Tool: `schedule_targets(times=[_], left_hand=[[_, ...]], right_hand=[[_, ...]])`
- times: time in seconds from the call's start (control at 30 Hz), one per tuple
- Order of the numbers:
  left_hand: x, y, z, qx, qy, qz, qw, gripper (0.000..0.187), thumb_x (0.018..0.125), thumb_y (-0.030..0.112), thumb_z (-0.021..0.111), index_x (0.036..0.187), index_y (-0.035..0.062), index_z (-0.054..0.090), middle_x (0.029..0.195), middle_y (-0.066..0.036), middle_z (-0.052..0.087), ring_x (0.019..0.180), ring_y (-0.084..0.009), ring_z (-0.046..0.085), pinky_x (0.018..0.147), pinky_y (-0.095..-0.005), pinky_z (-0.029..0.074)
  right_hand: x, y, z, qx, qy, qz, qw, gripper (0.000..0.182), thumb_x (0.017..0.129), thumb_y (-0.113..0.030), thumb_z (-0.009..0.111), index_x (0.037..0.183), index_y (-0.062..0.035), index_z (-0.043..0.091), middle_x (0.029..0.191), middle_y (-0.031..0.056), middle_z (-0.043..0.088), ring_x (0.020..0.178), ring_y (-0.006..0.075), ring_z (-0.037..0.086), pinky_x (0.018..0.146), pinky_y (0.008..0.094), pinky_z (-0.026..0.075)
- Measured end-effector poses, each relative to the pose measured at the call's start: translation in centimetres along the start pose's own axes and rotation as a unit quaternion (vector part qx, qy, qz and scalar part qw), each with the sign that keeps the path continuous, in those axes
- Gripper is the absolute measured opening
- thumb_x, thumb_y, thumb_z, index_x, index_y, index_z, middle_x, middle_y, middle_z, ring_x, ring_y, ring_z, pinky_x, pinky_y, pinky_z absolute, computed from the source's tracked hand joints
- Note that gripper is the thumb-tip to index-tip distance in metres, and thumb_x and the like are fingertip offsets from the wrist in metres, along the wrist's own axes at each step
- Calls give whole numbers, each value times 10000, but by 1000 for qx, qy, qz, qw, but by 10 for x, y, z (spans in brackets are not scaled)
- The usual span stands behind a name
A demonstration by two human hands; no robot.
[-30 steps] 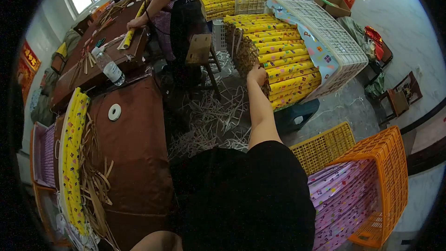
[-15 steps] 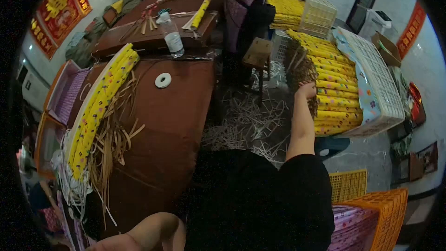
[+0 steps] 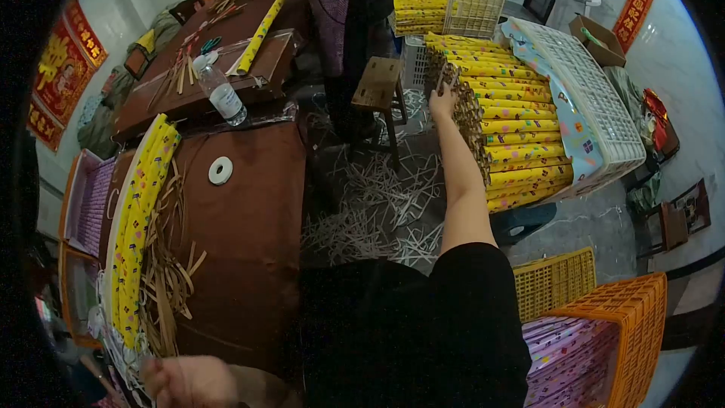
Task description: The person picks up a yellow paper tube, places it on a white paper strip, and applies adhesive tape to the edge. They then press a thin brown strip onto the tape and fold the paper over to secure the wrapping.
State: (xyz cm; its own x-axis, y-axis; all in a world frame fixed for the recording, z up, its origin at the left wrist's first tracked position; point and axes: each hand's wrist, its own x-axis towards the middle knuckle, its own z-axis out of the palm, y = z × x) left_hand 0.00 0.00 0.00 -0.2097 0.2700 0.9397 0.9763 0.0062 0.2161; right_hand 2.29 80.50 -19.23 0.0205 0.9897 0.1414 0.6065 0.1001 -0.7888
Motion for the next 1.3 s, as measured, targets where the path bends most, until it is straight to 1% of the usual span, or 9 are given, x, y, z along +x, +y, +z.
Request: schedule_targets(times=[0.2,0.57,0.67,0.73,0.87,0.93,1.0,1.13,1.3], left_hand=[[22,-67,291,-82,-208,-183,957,171,941,54,505,983,-8,658,966,-126,662,909,-288,595,817,-381,464],[-43,-77,317,-39,-495,-183,848,184,921,169,605,1037,38,663,909,-92,675,860,-257,621,793,-368,458],[-49,-82,316,3,-548,-203,812,221,944,211,569,1057,43,656,908,-103,667,880,-274,621,807,-388,461],[-48,-81,315,11,-576,-210,790,257,965,213,544,1122,33,640,980,-132,667,935,-313,603,880,-412,457],[-68,-85,311,48,-613,-219,758,306,975,248,525,1196,55,611,1075,-133,660,999,-317,604,927,-429,449],[-63,-81,313,50,-627,-232,742,312,980,253,515,1207,60,604,1098,-131,653,1020,-314,598,938,-436,443],[-58,-81,312,36,-649,-230,724,316,986,258,503,1219,64,593,1136,-131,639,1056,-308,587,953,-450,431],[-57,-84,312,14,-628,-219,747,301,977,255,522,1189,58,602,1118,-130,625,1072,-291,577,950,-430,425],[-52,-77,304,9,-397,-152,905,266,905,164,613,1146,54,634,1106,-98,609,1103,-258,550,992,-408,397]], right_hand=[[61,6,24,190,-76,129,970,617,943,-182,560,1506,-130,310,1419,128,469,1153,266,566,875,345,495],[5,-19,26,56,16,72,996,711,939,-192,508,1508,13,134,1579,174,136,1442,342,195,1159,429,267],[-38,15,47,-156,-120,-117,973,617,932,-238,517,1440,31,291,1558,196,175,1237,360,493,965,471,459],[-55,104,95,-394,-410,-123,813,476,859,-352,616,1216,-43,557,1312,174,560,1034,362,640,852,480,527],[-141,270,159,-496,-719,259,412,711,894,-462,590,1495,-178,339,1500,163,375,1279,407,474,955,539,469],[-175,299,139,-318,-707,10,631,602,878,-446,605,1386,-141,504,1374,169,531,1176,374,566,904,505,495],[-200,187,79,-422,-622,-300,587,468,860,-413,622,1175,-68,647,1171,191,651,1032,346,636,849,466,509],[-80,300,192,-299,-557,-396,666,556,776,-475,692,1103,-26,673,1096,225,663,1019,399,632,850,468,498],[-54,132,111,-356,-415,-397,737,425,798,-345,656,1125,-74,672,1059,221,670,999,405,634,852,483,502]])
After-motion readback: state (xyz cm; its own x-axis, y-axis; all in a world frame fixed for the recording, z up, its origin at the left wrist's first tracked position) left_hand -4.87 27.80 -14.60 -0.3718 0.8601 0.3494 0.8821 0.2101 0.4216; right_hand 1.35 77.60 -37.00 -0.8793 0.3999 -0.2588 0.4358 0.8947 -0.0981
